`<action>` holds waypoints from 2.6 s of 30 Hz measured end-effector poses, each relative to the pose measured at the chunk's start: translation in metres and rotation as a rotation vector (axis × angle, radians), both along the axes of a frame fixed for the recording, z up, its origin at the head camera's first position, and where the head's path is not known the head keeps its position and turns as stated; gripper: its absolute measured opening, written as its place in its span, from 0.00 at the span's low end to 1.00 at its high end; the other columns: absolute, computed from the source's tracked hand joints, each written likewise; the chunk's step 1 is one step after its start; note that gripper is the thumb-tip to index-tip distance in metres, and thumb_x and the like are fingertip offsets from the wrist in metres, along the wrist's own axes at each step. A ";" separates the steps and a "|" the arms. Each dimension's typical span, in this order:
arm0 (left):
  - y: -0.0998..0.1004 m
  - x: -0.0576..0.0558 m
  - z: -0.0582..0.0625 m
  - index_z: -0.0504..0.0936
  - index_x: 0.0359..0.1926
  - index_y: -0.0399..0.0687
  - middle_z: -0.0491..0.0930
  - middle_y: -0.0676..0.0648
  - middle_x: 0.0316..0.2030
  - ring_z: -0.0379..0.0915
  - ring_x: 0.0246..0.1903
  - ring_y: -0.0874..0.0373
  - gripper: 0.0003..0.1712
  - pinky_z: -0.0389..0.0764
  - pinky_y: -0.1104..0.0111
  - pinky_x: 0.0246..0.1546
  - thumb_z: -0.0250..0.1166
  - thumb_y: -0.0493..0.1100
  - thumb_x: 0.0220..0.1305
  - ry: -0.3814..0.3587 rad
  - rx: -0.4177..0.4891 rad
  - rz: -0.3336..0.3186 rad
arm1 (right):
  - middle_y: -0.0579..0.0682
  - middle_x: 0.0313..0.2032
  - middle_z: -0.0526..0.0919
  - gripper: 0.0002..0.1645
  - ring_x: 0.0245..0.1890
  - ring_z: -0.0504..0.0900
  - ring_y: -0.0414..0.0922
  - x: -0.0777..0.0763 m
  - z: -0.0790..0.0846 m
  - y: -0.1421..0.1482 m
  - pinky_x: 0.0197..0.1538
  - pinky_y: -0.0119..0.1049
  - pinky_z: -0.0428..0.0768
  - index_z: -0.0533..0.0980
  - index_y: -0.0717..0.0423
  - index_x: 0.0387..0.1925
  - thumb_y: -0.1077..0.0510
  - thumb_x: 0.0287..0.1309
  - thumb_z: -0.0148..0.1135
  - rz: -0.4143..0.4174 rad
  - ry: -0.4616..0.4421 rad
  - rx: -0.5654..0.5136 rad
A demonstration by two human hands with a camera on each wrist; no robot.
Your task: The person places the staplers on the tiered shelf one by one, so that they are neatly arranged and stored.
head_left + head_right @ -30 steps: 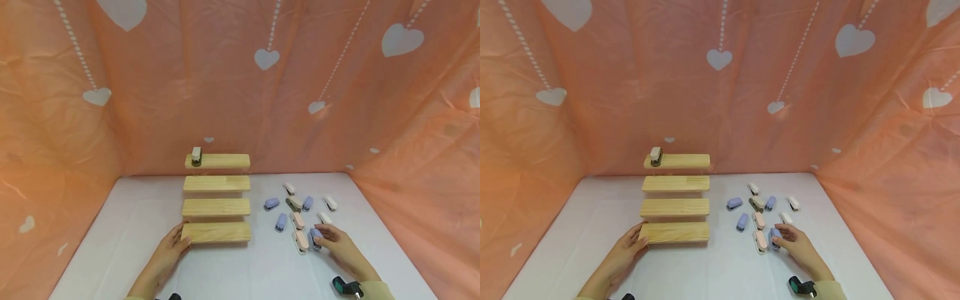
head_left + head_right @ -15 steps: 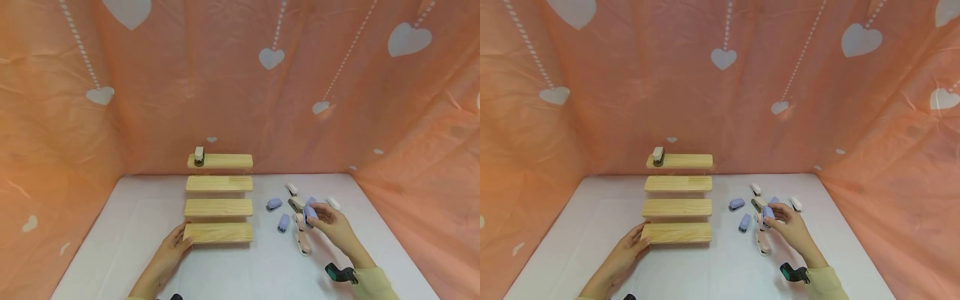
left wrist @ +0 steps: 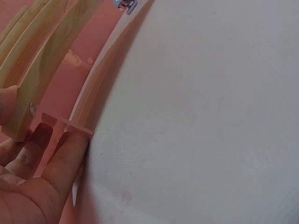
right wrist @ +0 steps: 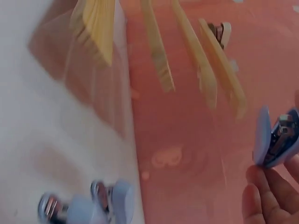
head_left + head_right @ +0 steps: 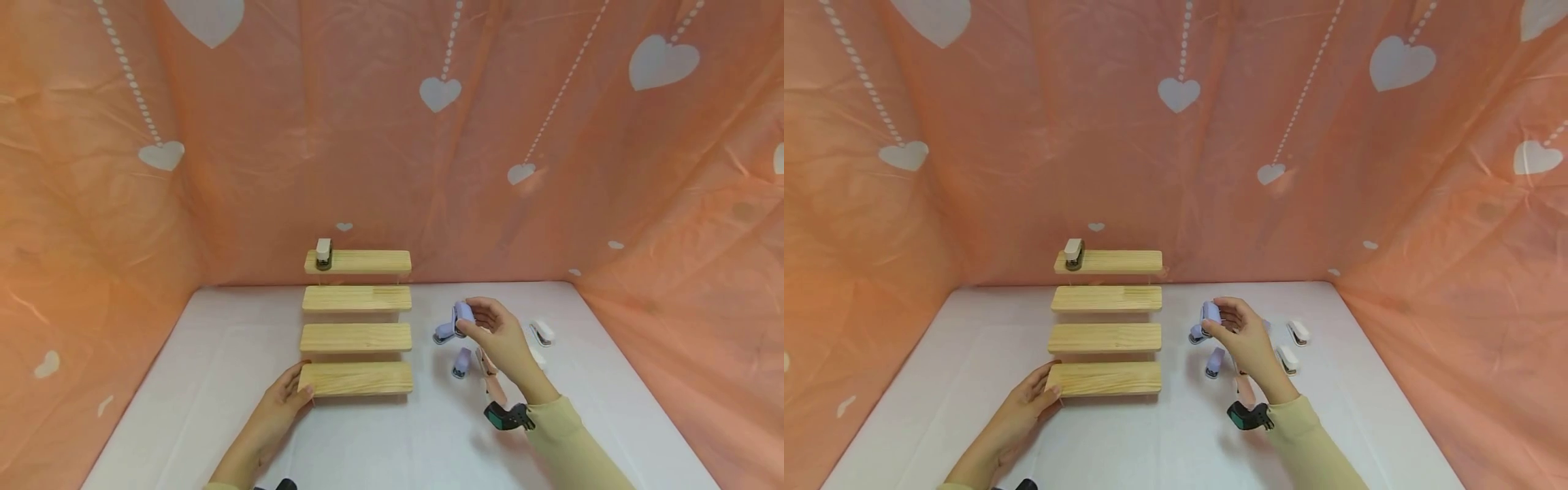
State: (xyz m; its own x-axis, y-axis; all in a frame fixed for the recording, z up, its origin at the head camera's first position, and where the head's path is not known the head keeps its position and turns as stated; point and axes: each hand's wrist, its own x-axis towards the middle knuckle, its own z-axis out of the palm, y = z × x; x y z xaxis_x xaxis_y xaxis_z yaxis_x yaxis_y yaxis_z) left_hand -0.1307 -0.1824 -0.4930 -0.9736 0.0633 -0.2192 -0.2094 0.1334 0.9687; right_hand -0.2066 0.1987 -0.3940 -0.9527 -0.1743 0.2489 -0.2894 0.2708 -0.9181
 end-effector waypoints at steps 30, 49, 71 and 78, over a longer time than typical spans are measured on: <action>0.007 0.000 -0.004 0.55 0.73 0.44 0.53 0.32 0.70 0.55 0.67 0.40 0.36 0.71 0.59 0.60 0.59 0.38 0.69 -0.005 0.138 0.087 | 0.48 0.49 0.78 0.32 0.47 0.77 0.43 -0.086 0.037 -0.142 0.52 0.36 0.80 0.72 0.54 0.58 0.46 0.55 0.71 0.071 0.263 0.053; 0.008 -0.002 -0.004 0.57 0.72 0.44 0.53 0.32 0.71 0.53 0.68 0.40 0.35 0.71 0.58 0.60 0.60 0.37 0.67 -0.012 0.159 0.088 | 0.43 0.48 0.78 0.37 0.47 0.78 0.42 -0.114 0.041 -0.161 0.47 0.36 0.82 0.73 0.49 0.60 0.36 0.53 0.67 0.152 0.051 0.156; 0.006 -0.004 -0.004 0.52 0.74 0.42 0.48 0.32 0.72 0.52 0.69 0.41 0.38 0.71 0.61 0.60 0.60 0.38 0.68 -0.018 0.161 0.079 | 0.50 0.54 0.78 0.38 0.47 0.78 0.45 -0.086 0.041 -0.086 0.51 0.43 0.80 0.72 0.49 0.62 0.37 0.53 0.69 0.107 0.177 0.234; 0.007 -0.003 -0.003 0.52 0.74 0.42 0.47 0.32 0.72 0.50 0.69 0.40 0.39 0.71 0.60 0.60 0.60 0.40 0.68 -0.022 0.145 0.058 | 0.45 0.56 0.77 0.36 0.52 0.76 0.49 -0.051 0.016 -0.015 0.55 0.48 0.76 0.71 0.44 0.61 0.37 0.54 0.68 0.045 0.103 0.307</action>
State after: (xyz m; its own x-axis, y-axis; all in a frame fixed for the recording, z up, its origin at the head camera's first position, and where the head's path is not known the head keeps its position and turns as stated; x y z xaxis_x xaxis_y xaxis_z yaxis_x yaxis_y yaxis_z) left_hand -0.1341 -0.1757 -0.4958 -0.9716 0.0397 -0.2334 -0.2344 -0.0206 0.9719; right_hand -0.2578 0.1836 -0.3781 -0.9151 -0.2972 0.2726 -0.3941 0.5155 -0.7609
